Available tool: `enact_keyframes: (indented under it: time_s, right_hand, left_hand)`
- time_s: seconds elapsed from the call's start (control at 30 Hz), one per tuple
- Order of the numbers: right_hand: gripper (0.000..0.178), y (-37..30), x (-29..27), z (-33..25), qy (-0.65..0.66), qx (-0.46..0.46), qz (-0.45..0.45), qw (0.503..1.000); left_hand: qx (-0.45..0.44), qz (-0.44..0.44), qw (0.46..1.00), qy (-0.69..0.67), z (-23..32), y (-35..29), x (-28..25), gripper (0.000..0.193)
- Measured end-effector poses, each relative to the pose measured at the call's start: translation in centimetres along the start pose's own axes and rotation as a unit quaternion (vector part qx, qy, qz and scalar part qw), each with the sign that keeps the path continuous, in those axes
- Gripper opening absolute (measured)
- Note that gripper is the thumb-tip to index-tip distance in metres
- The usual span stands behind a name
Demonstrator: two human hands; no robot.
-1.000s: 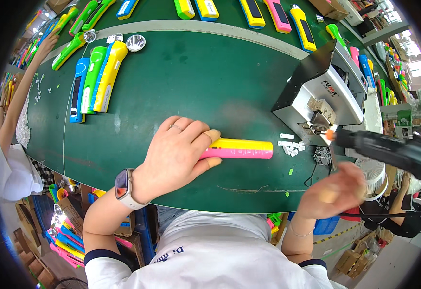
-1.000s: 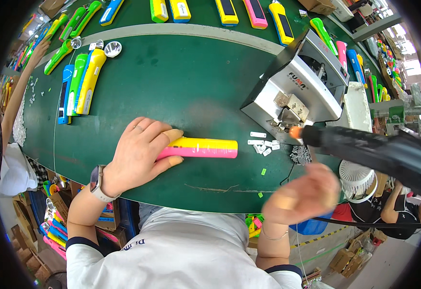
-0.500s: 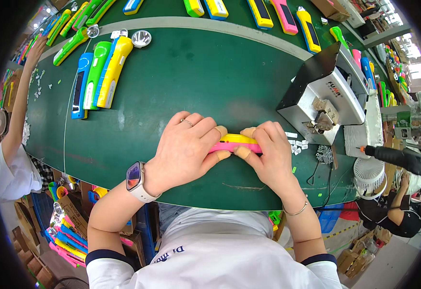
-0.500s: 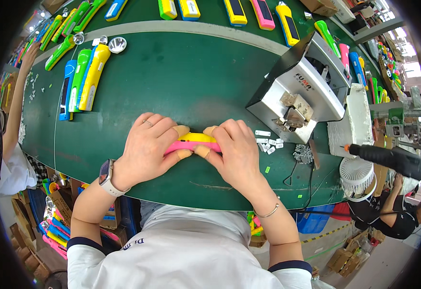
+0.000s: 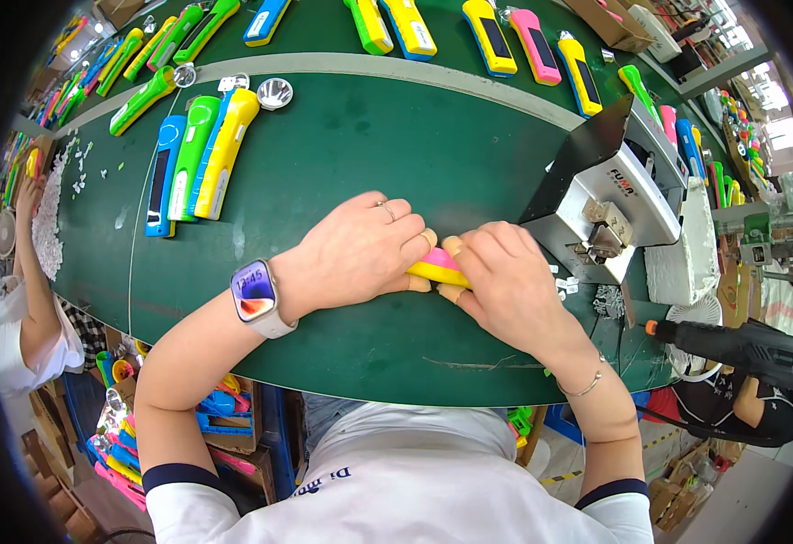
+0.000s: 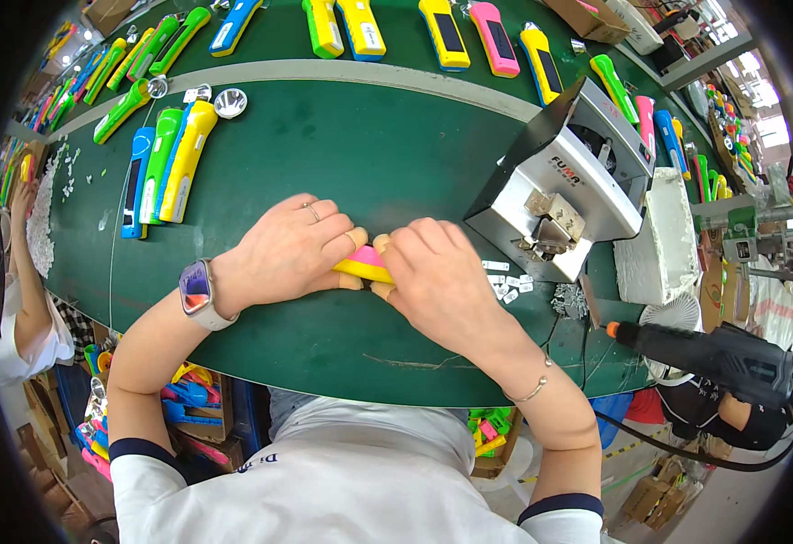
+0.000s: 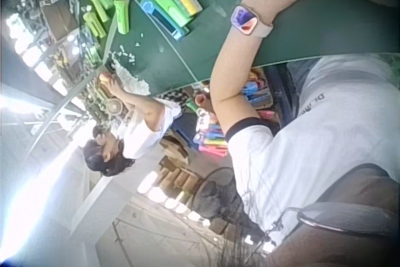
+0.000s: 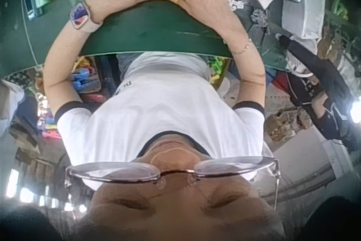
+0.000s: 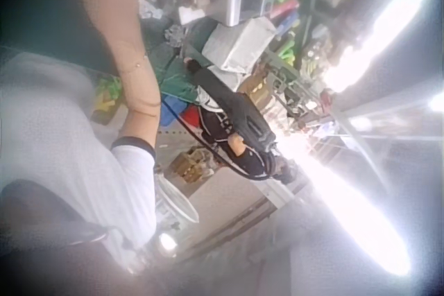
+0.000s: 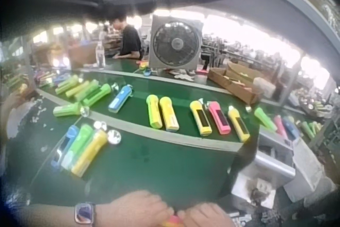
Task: The person assembles flashlights by fitting casing parts together by hand, driving screws into the housings using a power screwdriver, and placing the assembled flashlights onto the conveyor belt.
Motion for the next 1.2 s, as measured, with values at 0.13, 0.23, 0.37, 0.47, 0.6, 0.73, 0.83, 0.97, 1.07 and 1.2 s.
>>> enact_keyframes:
  time_s: [0.13, 0.23, 0.37, 0.47, 0.6, 0.73, 0.83, 0.97, 1.07, 1.2]
  right_hand:
    - [0.042, 0.1, 0.1, -0.7, -0.032, -0.072, 0.018, 0.997]
    - [0.044, -0.1, -0.4, 0.0, -0.033, -0.018, 0.04, 0.998]
    - [0.044, -2.1, -4.6, 0.6, -0.054, 0.051, 0.141, 0.987]
    - [0.041, -8.4, -9.6, 1.3, -0.118, 0.144, 0.32, 0.929]
    - [0.056, -16.8, -15.1, 4.6, -0.182, 0.248, 0.566, 0.765]
    - [0.057, -20.3, -18.2, 11.1, -0.004, 0.266, 0.63, 0.729]
    - [0.064, -19.2, -15.6, 16.9, 0.399, 0.209, 0.552, 0.702]
    - [0.075, -18.3, -16.0, 16.1, 0.358, 0.199, 0.504, 0.761]
    - [0.085, -14.8, -17.2, 12.8, 0.359, 0.148, 0.506, 0.77]
    - [0.069, -9.9, -16.2, 11.1, 0.544, 0.039, 0.427, 0.721]
  left_hand:
    - [0.039, -0.014, 0.999, 0.001, -0.1, 0.9, -0.4, 0.041]
    - [0.04, -0.074, 0.996, -0.012, -0.9, 1.9, 0.8, 0.038]
    - [0.096, 0.098, 0.957, 0.254, -5.1, 7.8, -3.3, 0.035]
    - [-0.138, 0.251, 0.916, 0.28, -14.0, 11.3, -6.8, 0.038]
    - [-0.385, 0.134, 0.885, 0.227, -22.3, 11.7, -1.0, 0.058]
    - [-0.406, 0.137, 0.859, 0.28, -24.5, 10.1, -1.4, 0.049]
    - [-0.462, 0.116, 0.841, 0.258, -27.7, 6.1, -2.7, 0.036]
    - [-0.489, 0.285, 0.821, 0.076, -29.7, -0.7, -5.8, 0.045]
    - [-0.322, 0.466, 0.809, 0.159, -22.2, -0.8, -11.6, 0.044]
    - [-0.131, 0.351, 0.927, 0.006, -9.7, 4.0, -12.6, 0.039]
Point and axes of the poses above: each hand's wrist, its own y-axis towards the middle knuckle, its own x-axis out of the palm, z = x × y, the point moved 10 cm from there along y, towards the middle knuckle, and after that the axes turned 3 degrees about -y, right-handed, at the moved point
